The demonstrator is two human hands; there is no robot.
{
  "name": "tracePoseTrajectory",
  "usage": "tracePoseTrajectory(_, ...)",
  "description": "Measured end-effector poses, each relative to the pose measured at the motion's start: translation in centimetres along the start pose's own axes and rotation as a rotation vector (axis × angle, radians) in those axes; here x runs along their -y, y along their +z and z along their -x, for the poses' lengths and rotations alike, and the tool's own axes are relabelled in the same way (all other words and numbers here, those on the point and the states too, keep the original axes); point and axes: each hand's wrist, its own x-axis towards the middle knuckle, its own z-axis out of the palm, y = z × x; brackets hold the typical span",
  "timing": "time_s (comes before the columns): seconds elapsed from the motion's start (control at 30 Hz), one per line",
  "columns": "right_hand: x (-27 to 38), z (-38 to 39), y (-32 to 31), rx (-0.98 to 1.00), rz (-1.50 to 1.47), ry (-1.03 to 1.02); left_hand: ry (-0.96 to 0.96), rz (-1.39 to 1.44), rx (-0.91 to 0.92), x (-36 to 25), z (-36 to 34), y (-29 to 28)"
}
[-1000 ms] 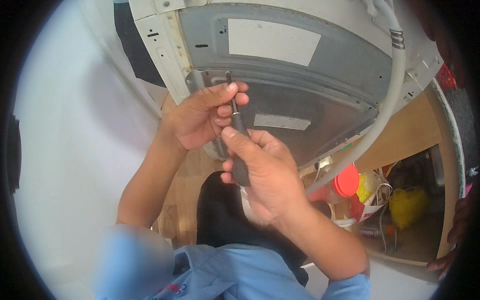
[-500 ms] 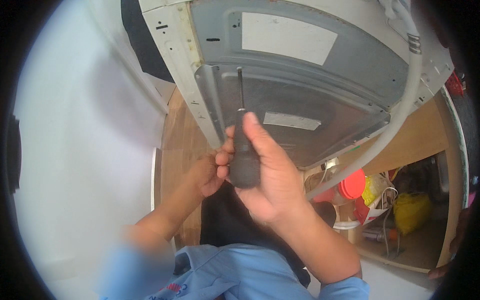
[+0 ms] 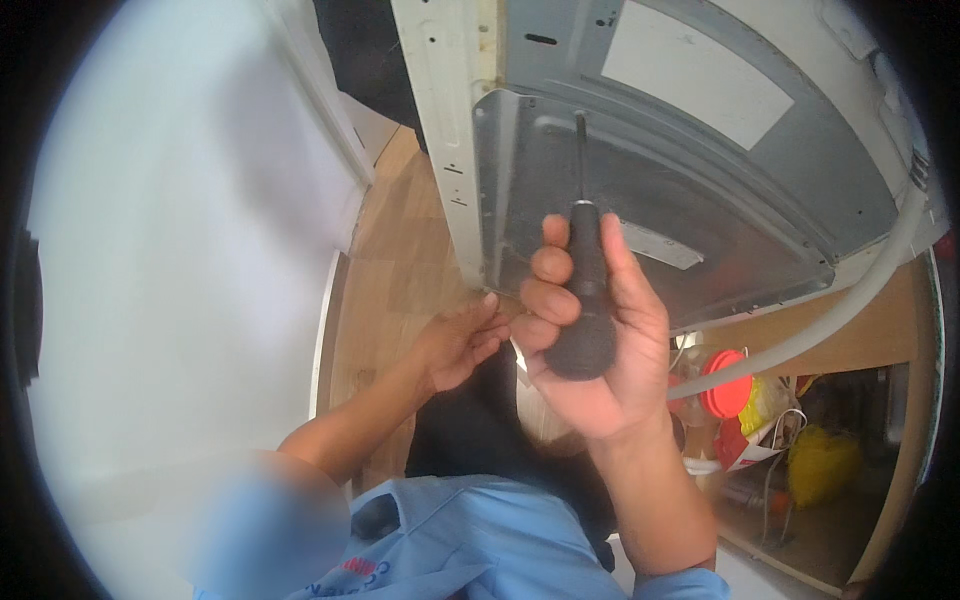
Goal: The person uses a screwdriver to remove screws from the back panel of a top-loading washing machine. They detach the metal panel, inspect it, then reattach it and secure it with screws. Finally, they upright the machine and position it against the wall.
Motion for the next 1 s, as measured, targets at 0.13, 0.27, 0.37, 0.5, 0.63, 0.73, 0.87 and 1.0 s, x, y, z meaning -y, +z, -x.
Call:
tracePoseTrajectory(0.13, -0.9, 1.2, -0.2, -0.188, 0.363, -0.061, 0.129, 0.13, 0.084, -0.8, -0.5, 0.1)
tracePoseTrajectory(0.27, -4.8, 2.1, -4.1, -0.371, 1.304, -0.054, 0.271, 0.238, 0.141, -3.0, -1.4, 0.0)
tracePoseTrajectory(0.37, -5.3, 2.2, -10.0, -0.536, 1.777, 0.043, 0.253, 0.186, 0.15, -3.8, -1.0, -0.1)
tracePoseTrajectory(0.5, -6.0, 3.1, -13.9, -0.638, 1.745, 0.09, 0.142, 0.01, 0.051, -1.7, -0.7, -2.5)
tracePoseTrajectory(0.63, -6.2, 3.7, -15.0, -0.653, 1.735, 0.146, 0.103, 0.013, 0.017, 1.0, -0.5, -4.0)
tracePoseTrajectory(0.73, -6.0, 4.3, -15.5, -0.581, 1.921, 0.169, 0.091, 0.018, -0.031, 2.3, -0.8, -4.9)
tracePoseTrajectory(0.87, -6.6, 4.4, -15.5, -0.603, 1.921, 0.294, 0.074, 0.043, -0.05, 3.9, -0.6, -6.6)
tracePoseTrajectory(1.0, -6.7, 4.8, -17.1, -0.621, 1.84, 0.339, 0.051, -0.006, -0.057, 4.0, -0.5, -7.4)
